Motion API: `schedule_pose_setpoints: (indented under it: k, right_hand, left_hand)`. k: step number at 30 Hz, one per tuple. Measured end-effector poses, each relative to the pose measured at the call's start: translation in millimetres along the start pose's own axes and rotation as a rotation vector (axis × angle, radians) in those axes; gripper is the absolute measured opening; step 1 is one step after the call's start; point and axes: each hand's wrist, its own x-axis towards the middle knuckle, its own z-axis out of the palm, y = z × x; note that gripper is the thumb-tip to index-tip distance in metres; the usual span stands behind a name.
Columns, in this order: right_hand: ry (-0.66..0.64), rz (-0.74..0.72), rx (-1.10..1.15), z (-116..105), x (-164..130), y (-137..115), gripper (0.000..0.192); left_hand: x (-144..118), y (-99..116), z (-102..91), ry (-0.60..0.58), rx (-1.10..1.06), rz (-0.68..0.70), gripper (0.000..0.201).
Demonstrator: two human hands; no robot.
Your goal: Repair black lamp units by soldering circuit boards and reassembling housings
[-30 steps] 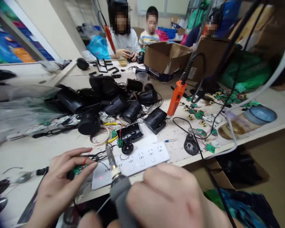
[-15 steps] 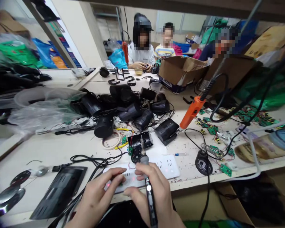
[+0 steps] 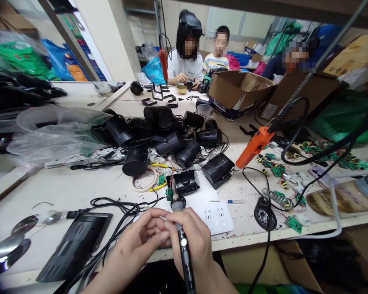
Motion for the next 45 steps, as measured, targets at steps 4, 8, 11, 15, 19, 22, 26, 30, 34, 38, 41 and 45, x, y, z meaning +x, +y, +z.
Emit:
schedule_pose_setpoints:
  k: [4, 8, 11, 15, 19, 22, 26, 30, 34, 38, 41, 45]
  right_hand:
    - [0.032, -0.056, -0.048, -1, -2, 7, 0.022]
    - [-0.015, -0.048, -0.067, 1, -6, 13, 0.020]
    - [-0.023, -0.058, -0.098, -2, -7, 17, 0.020]
    - [0.028, -0.060, -0.171, -18, -4, 23, 0.025]
    - [0.045, -0.009, -0.148, -37, -9, 27, 0.019]
    - [-0.017, -0.012, -0.091, -50, -16, 26, 0.024]
    - [-0.031, -0.005, -0.076, -68, -23, 21, 0.036]
    - [-0.010, 0.052, -0.043, -82, -24, 14, 0.035]
    - [-0.027, 0.103, 0.023, -85, -24, 8, 0.037]
    - [-0.063, 0.108, 0.050, -85, -23, 6, 0.039]
    - [-0.089, 0.133, 0.020, -86, -23, 7, 0.038]
    - [-0.056, 0.229, -0.062, -90, -32, 12, 0.026]
  left_hand:
    - [-1, -1, 6.1, 0.065, 0.190, 0.069, 0.017]
    - [-1, -2, 11.1, 0.106, 0.320, 0.143, 0.021]
    - [2, -7, 12.2, 0.109, 0.265, -0.008, 0.026]
    - [7, -17, 10.2, 0.171, 0.128, -0.243, 0.030]
    - [10, -23, 10.1, 0.227, 0.156, -0.269, 0.032]
    - [11, -23, 12.2, 0.240, 0.212, -0.266, 0.033]
    - [11, -22, 14.3, 0.272, 0.291, -0.240, 0.030]
    - [10, -21, 14.9, 0.312, 0.410, -0.175, 0.028]
    - [9, -20, 15.9, 0.280, 0.428, -0.177, 0.033]
    - [10, -17, 17.4, 0.260, 0.456, -0.201, 0.035]
    - [12, -14, 19.7, 0.318, 0.554, -0.166, 0.032]
    - [14, -15, 24.3, 0.412, 0.671, -0.075, 0.025]
